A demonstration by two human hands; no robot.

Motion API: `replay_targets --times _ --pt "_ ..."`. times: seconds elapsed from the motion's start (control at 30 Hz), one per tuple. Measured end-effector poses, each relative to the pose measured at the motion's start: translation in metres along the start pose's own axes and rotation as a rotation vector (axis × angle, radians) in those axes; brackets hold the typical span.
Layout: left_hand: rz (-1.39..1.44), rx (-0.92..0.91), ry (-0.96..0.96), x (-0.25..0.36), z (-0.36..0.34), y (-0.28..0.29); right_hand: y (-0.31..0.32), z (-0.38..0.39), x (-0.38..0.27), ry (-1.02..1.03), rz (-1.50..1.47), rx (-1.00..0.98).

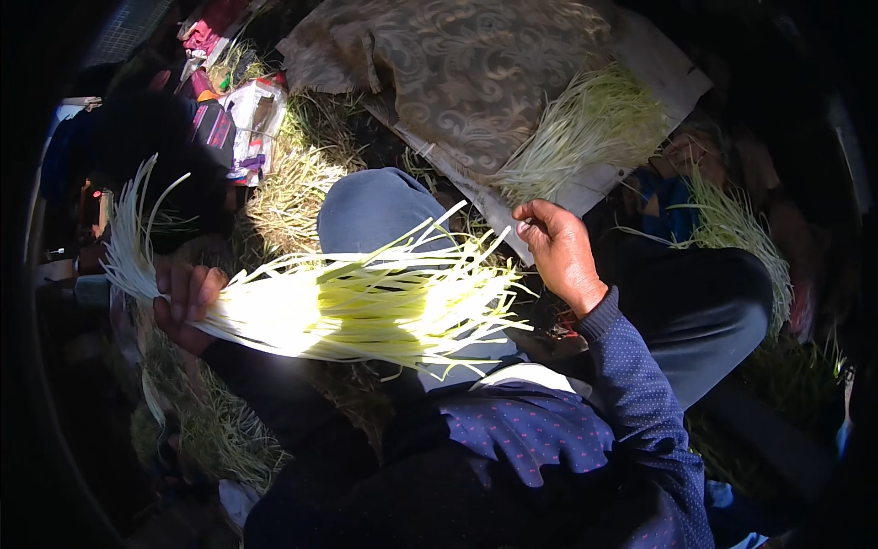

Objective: The person gathers and aligns bundles of light-colored fibrous material, then ties them with a red string. The person repeatedly picks up, aligns, and secures the bundles by hand.

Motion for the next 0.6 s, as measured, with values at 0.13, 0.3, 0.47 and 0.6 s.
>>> replay_targets --times 0.13,0.3,0.47,0.6 --pt "-0.001 -0.007 0.016 -0.002 -0.002 -0.001 0.013 0.002 -0.082 0.427 -0.035 0.113" --pt "-0.026 -0.013 0.025 -0.004 -0.004 -0.002 -0.027 0.009 -0.142 0.612 0.008 -0.118" --pt "-0.042 -0.030 0.036 -0.003 -0.006 -0.005 -0.045 0.012 -0.144 0.589 0.046 -0.194" --pt "-0.059 0.003 0.017 0.001 -0.002 -0.003 -0.046 0.014 -0.134 0.544 -0.102 -0.199"
Point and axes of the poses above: each hand's wrist, its own z-axis away from the middle knuckle, its own y-axis out of the back of the hand, x = y × z, the point moved 7 cm from there along -z, towards the middle knuckle, and after that the axes turned 5 degrees about y, right-handed, at the moved point
